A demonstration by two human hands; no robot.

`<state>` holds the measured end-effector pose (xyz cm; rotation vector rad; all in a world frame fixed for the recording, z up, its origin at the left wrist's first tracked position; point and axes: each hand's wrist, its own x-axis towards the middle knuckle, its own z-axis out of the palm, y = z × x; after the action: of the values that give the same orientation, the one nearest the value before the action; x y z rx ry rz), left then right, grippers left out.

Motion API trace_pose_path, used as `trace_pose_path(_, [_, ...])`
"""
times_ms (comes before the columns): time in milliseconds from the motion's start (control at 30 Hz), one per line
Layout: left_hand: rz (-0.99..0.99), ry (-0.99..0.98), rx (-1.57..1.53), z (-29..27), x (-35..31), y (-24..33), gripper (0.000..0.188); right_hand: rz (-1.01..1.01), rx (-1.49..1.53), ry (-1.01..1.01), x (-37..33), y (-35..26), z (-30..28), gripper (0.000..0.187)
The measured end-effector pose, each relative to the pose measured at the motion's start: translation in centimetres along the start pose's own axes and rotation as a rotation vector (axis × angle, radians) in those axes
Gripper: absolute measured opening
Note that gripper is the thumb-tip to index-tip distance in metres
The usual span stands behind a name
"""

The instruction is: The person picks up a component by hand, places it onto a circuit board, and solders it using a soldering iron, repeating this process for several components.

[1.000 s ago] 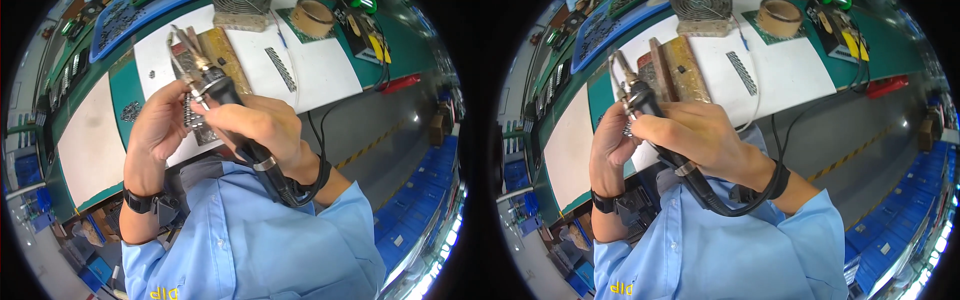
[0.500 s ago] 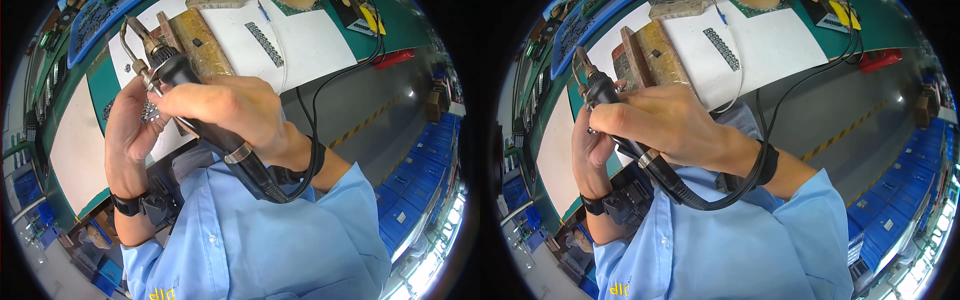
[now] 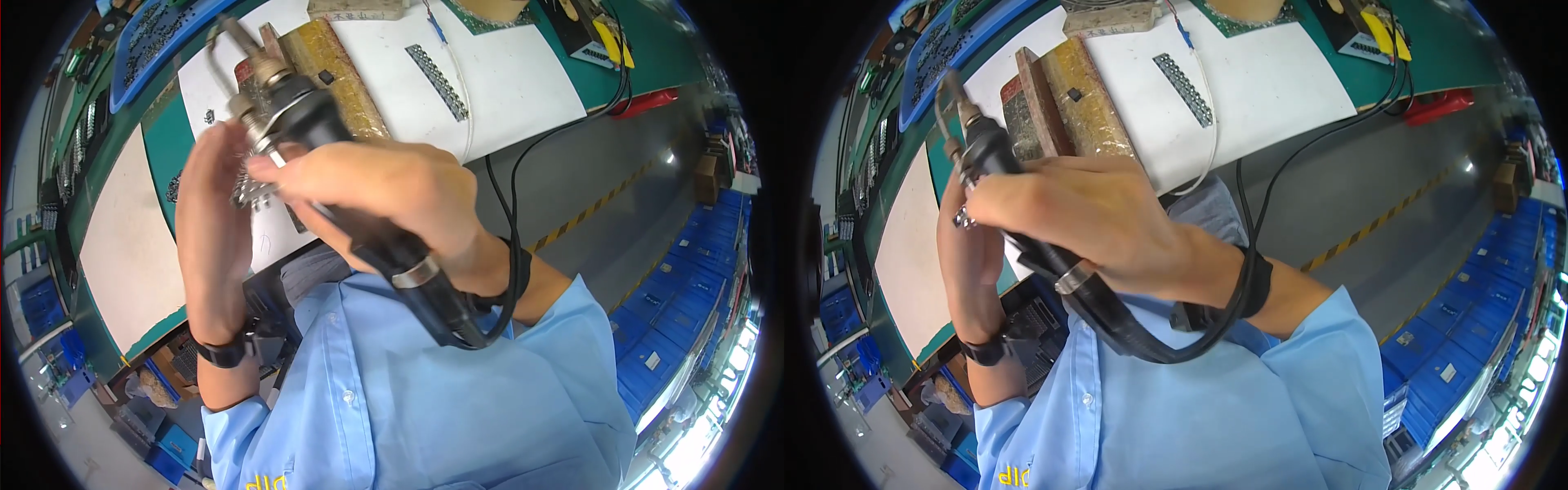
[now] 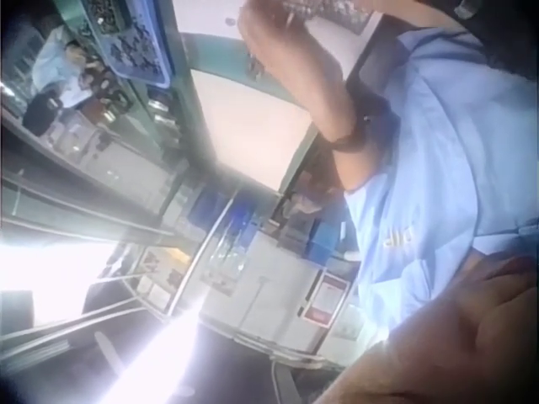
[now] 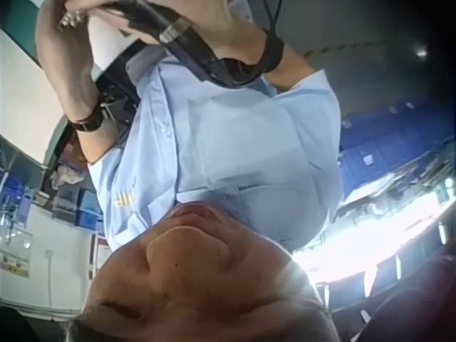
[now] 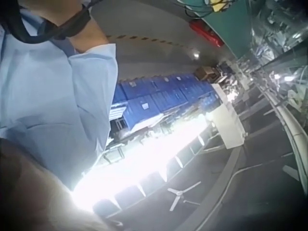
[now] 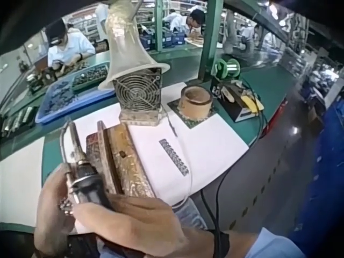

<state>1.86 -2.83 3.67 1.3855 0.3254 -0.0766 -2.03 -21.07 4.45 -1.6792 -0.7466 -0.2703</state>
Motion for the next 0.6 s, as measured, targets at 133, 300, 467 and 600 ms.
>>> trace_pose_path(133, [0.42, -0.398, 0.198, -0.5, -1.5, 0.4, 0.028, -0.073, 0.058, 0.512, -0.4, 0.5, 1.9, 0.026])
trace_pose_path(300, [-0.032, -0.544, 0.028, -0.9, -5.0, 2.5, 0.019, 0.114, 0.061, 0.298, -1.4, -1.6, 0.8, 0.037])
trace_pose_path(467, [-0.323, -0.551, 0.059, -1.6, -5.5, 3.9, 0.016, 0.075, -0.235, 0.112, -1.7, -2.5, -0.5, 0.046])
trace_pose_path(600, [-0.38, -0.586, 0.042, -2.3, -5.5, 3.7, 0.014, 0.11, -0.245, -0.012, -1.9, -2.7, -0.4, 0.049])
